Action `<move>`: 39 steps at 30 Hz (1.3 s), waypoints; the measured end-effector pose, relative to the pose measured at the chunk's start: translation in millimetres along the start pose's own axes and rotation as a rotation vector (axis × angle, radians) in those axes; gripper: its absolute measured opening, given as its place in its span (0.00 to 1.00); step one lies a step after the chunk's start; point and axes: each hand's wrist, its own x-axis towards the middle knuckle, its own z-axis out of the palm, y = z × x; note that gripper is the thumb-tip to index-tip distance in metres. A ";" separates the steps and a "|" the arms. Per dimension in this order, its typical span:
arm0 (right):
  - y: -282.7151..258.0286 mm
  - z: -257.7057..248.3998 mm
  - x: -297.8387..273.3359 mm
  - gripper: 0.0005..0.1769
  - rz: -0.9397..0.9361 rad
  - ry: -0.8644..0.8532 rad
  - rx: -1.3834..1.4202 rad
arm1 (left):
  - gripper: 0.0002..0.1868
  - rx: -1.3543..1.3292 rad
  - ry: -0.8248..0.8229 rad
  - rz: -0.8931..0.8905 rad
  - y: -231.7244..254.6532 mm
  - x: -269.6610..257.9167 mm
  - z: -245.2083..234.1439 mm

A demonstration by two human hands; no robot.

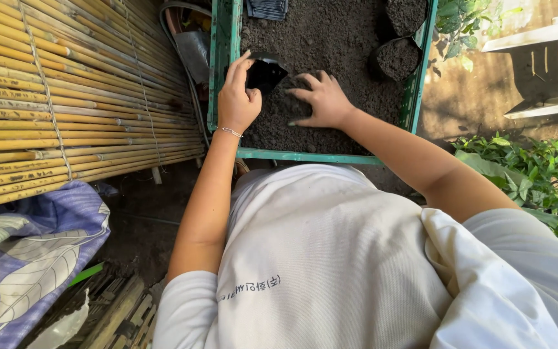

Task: Filling small black plastic nursery bags with soil from a crate.

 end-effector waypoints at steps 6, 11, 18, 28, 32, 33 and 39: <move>15.2 47.3 -30.4 0.32 0.063 0.112 0.090 | 0.26 0.073 0.124 0.158 -20.3 -0.3 31.4; 36.3 50.9 -33.1 0.31 0.246 0.192 0.430 | 0.30 0.065 0.025 0.139 7.3 11.0 29.2; 2.1 -50.0 -16.4 0.18 0.931 0.165 1.960 | 0.35 0.171 -0.222 0.168 27.7 26.3 40.4; 19.9 -42.3 -1.4 0.19 0.929 0.226 2.147 | 0.38 0.003 -0.266 0.286 47.2 24.8 56.0; 15.5 -58.5 5.5 0.16 0.851 0.180 2.173 | 0.40 0.035 -0.315 0.152 39.7 29.8 60.3; 12.9 -64.7 7.7 0.17 0.885 0.160 2.131 | 0.40 0.046 -0.265 0.199 31.0 31.0 66.0; 27.8 -62.3 14.5 0.15 0.815 0.069 2.031 | 0.39 0.024 -0.242 0.153 40.2 32.2 55.2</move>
